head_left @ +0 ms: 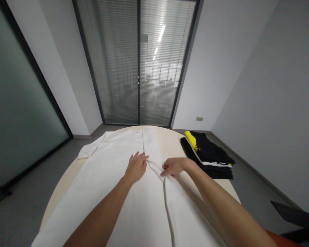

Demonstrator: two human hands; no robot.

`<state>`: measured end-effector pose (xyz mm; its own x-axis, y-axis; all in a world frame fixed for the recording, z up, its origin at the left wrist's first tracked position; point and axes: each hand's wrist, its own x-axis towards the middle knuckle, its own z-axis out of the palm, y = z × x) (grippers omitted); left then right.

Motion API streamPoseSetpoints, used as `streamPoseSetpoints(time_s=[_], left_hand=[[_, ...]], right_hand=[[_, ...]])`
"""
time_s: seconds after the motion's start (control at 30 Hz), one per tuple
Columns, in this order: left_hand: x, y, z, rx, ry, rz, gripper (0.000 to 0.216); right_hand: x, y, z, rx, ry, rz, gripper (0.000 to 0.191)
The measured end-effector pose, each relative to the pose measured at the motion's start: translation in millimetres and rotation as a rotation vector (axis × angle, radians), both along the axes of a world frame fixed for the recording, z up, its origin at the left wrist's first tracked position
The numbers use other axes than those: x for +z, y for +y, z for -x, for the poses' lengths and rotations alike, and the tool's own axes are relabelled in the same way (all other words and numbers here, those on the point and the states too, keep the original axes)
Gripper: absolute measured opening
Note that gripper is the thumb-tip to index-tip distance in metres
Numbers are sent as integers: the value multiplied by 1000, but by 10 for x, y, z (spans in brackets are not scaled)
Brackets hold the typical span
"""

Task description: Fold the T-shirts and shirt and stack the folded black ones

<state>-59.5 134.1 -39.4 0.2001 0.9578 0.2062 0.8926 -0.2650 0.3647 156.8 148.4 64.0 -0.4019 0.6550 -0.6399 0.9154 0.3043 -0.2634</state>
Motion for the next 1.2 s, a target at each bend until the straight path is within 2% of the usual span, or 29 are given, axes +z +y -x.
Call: streamPoseSetpoints(time_s=[0.13,0.2,0.3,0.37,0.47,0.57,0.67,0.73,0.8,0.9,1.07,1.13,1.2], left_hand=[[-4,9,-4,8,-8,-11,46],[-2,9,-2,9,-3,-22,45],[1,15,9,2,12,-33,44],[4,24,22,-8,17,-34,44],[13,42,40,-9,3,-29,45],[19,60,52,-8,-24,-14,46],[5,82,62,-18,-33,5,47],[-18,94,72,-17,-27,7,45],[-40,99,85,-21,-13,1,44],[-48,93,108,-37,7,-19,44],[-27,85,134,-60,28,-22,44],[-29,88,133,-66,31,-23,45],[-39,90,128,-68,27,-23,45]], right_hand=[[-6,-125,-241,-118,122,171,48],[-27,-189,-340,-110,172,222,39],[-34,-279,-431,-53,208,203,21],[-3,-342,-443,-54,286,232,19],[75,-461,-369,-47,531,364,27],[111,-621,-194,-25,772,649,51],[47,-764,12,58,780,942,73],[-35,-810,112,121,709,982,78],[-121,-820,162,150,655,913,80],[-211,-839,173,196,597,717,78],[-216,-1069,213,372,512,205,66],[-199,-1175,255,439,496,100,59],[-197,-1236,292,482,488,41,41]])
